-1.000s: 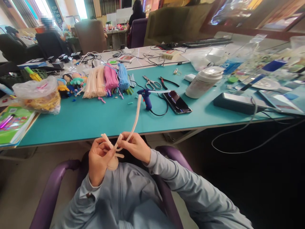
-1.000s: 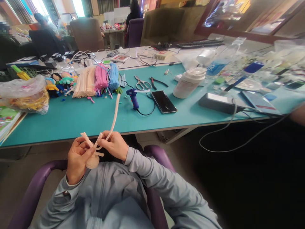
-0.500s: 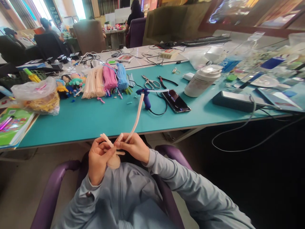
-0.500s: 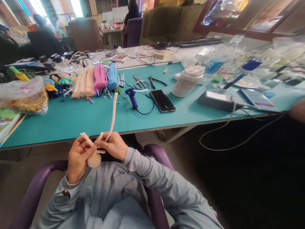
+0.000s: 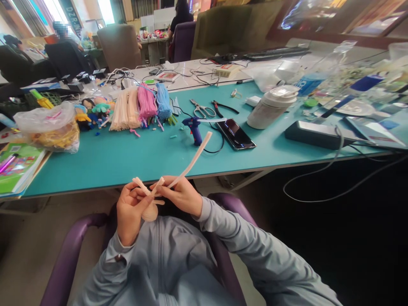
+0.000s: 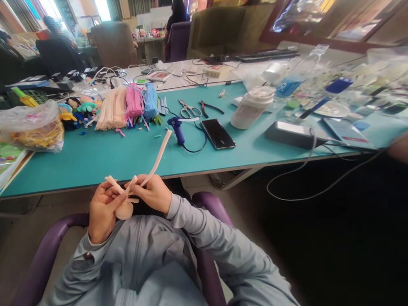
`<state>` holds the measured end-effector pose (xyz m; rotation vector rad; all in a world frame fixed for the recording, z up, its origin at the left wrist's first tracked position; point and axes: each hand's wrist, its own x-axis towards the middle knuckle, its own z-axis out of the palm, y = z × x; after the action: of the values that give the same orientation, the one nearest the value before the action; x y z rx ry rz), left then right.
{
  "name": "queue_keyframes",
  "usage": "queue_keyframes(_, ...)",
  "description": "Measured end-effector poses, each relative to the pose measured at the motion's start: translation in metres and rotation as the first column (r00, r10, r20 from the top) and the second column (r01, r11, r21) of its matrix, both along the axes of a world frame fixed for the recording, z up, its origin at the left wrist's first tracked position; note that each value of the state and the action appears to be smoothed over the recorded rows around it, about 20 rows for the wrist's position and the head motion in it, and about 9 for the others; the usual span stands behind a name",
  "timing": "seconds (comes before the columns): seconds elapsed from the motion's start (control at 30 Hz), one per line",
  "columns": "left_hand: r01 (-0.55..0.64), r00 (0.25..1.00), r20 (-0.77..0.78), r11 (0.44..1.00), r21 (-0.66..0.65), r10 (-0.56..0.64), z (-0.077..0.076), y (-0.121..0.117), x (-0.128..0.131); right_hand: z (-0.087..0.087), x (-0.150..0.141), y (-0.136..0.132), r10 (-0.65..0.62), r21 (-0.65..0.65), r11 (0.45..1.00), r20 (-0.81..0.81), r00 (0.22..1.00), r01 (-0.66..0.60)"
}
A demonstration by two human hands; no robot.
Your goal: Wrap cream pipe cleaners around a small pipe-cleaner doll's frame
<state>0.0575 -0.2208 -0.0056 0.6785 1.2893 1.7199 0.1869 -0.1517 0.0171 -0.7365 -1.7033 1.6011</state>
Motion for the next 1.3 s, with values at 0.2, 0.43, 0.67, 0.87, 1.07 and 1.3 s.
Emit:
queue_keyframes(0.2,-0.031,0.999,-0.034,0.999,0.042,0.032,-0.003,0.0,0.001,0.002,0.0,-0.001,-0.095,0.112,0.99,0.085,0.992,0.085)
queue_keyframes(0.43,-0.021,0.976,-0.215,0.996,0.092,0.041,-0.001,-0.002,0.005,0.002,0.001,-0.002,-0.221,0.289,0.942,0.147,0.964,0.172)
queue_keyframes(0.67,0.078,0.992,-0.103,0.997,0.027,-0.075,0.003,0.0,0.002,0.001,-0.001,-0.004,-0.184,0.309,0.938,0.057,0.981,0.158)
queue_keyframes(0.87,0.065,0.998,-0.004,0.998,0.009,-0.065,0.003,-0.001,0.0,0.005,0.002,-0.002,-0.073,0.168,0.984,0.084,0.994,0.058)
queue_keyframes(1.07,0.105,0.994,0.036,0.994,-0.016,-0.105,0.007,-0.002,-0.001,0.007,0.005,0.003,0.009,0.015,1.0,-0.035,0.999,-0.009)
queue_keyframes(1.3,0.138,0.989,0.051,0.99,-0.029,-0.137,0.009,-0.004,-0.001,0.003,0.004,0.004,0.037,-0.065,0.997,-0.031,0.999,-0.039)
